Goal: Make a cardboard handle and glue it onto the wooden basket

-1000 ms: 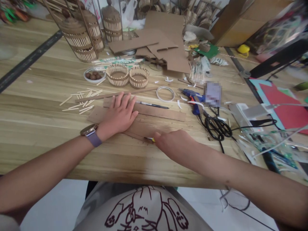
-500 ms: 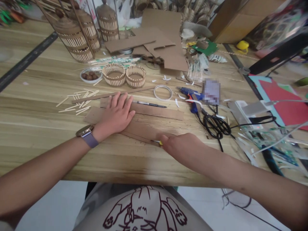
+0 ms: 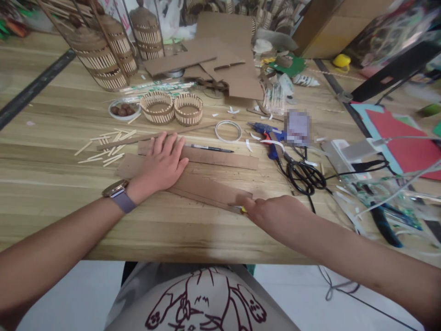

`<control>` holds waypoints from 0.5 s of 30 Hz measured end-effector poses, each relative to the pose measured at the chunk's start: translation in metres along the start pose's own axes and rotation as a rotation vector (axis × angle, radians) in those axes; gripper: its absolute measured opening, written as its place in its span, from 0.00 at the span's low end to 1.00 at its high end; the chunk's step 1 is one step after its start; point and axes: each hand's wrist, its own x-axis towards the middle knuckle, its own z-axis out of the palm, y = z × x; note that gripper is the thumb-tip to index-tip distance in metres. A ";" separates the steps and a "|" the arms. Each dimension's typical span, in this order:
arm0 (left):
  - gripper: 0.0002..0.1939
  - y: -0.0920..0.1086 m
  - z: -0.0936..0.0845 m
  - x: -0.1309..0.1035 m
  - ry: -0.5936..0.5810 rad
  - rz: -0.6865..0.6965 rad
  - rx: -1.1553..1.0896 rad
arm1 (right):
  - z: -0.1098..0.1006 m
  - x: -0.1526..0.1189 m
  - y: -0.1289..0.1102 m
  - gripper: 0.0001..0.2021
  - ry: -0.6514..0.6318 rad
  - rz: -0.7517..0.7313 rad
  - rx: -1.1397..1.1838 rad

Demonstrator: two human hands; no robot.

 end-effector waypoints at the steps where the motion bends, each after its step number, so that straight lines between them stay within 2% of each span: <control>1: 0.32 0.000 0.000 0.000 -0.002 -0.003 0.002 | 0.002 -0.001 0.001 0.16 0.008 0.003 -0.004; 6: 0.32 0.001 -0.001 0.000 -0.011 -0.010 0.019 | 0.010 -0.006 0.006 0.19 0.028 0.006 -0.003; 11: 0.32 0.001 -0.001 0.000 0.007 -0.009 0.006 | 0.006 -0.012 0.008 0.24 -0.003 0.016 -0.007; 15: 0.32 0.000 0.002 -0.001 0.030 -0.001 -0.018 | 0.011 -0.017 0.012 0.21 -0.034 0.006 -0.020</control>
